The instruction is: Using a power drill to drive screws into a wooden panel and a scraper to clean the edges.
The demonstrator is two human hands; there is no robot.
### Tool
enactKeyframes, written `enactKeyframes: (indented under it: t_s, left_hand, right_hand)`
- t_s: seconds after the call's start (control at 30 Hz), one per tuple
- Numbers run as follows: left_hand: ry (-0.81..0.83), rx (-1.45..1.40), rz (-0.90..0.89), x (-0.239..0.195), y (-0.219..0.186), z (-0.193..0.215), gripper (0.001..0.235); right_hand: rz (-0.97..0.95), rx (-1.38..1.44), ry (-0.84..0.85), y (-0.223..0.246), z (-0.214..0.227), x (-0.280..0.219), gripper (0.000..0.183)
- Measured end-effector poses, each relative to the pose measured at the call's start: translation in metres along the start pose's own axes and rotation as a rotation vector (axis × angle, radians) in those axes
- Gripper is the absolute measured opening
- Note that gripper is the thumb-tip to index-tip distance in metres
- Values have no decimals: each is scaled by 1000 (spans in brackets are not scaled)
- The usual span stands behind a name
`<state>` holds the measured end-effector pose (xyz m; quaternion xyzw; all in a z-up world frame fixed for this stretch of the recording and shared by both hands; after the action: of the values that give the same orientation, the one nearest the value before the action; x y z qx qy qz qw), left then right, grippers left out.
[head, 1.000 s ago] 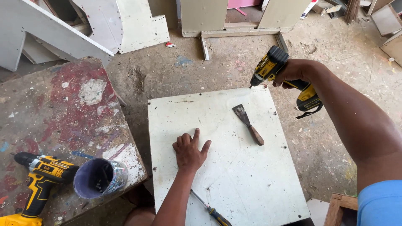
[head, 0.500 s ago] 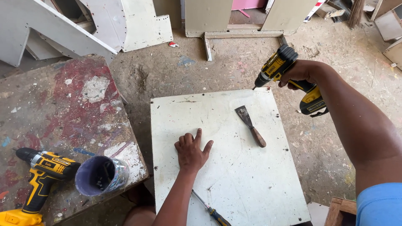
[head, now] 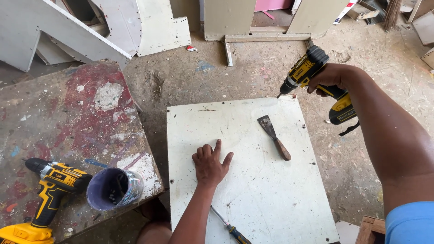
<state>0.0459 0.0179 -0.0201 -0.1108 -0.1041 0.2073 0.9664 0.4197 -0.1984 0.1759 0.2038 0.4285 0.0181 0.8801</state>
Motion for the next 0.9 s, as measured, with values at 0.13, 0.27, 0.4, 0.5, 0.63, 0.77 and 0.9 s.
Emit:
enactKeyframes:
  t_s: [0.13, 0.27, 0.4, 0.5, 0.63, 0.77, 0.9]
  left_hand:
    - [25, -2, 9, 0, 0, -3, 71]
    - [45, 3, 16, 1, 0, -4, 71]
    - [13, 28, 3, -1, 0, -3, 71]
    - [73, 28, 23, 2, 0, -5, 73]
    - [29, 19, 9, -2, 0, -3, 72]
    - [17, 12, 9, 0, 0, -2, 71]
    - [23, -6, 3, -2, 1, -3, 72]
  right_hand:
    - [14, -9, -2, 2, 1, -2, 46]
    - [16, 4, 27, 6, -1, -14, 45]
    - [-14, 12, 18, 5, -4, -18, 40]
    - [14, 9, 28, -1, 1, -7, 41]
    - [13, 66, 21, -10, 4, 6, 40]
    - [21, 84, 47, -4, 4, -5, 42]
    - [-7, 66, 44, -1, 0, -10, 45]
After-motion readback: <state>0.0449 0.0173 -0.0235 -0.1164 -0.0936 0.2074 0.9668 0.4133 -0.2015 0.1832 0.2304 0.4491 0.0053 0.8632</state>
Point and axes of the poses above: each hand's wrist, its own x-axis towards the middle knuckle, its own z-axis out of the back of the hand, y = z × x, the point moved 5 cm from there along x, towards the middle knuckle, and after that the axes turned 5 degrees about y, right-handed, at the moved point
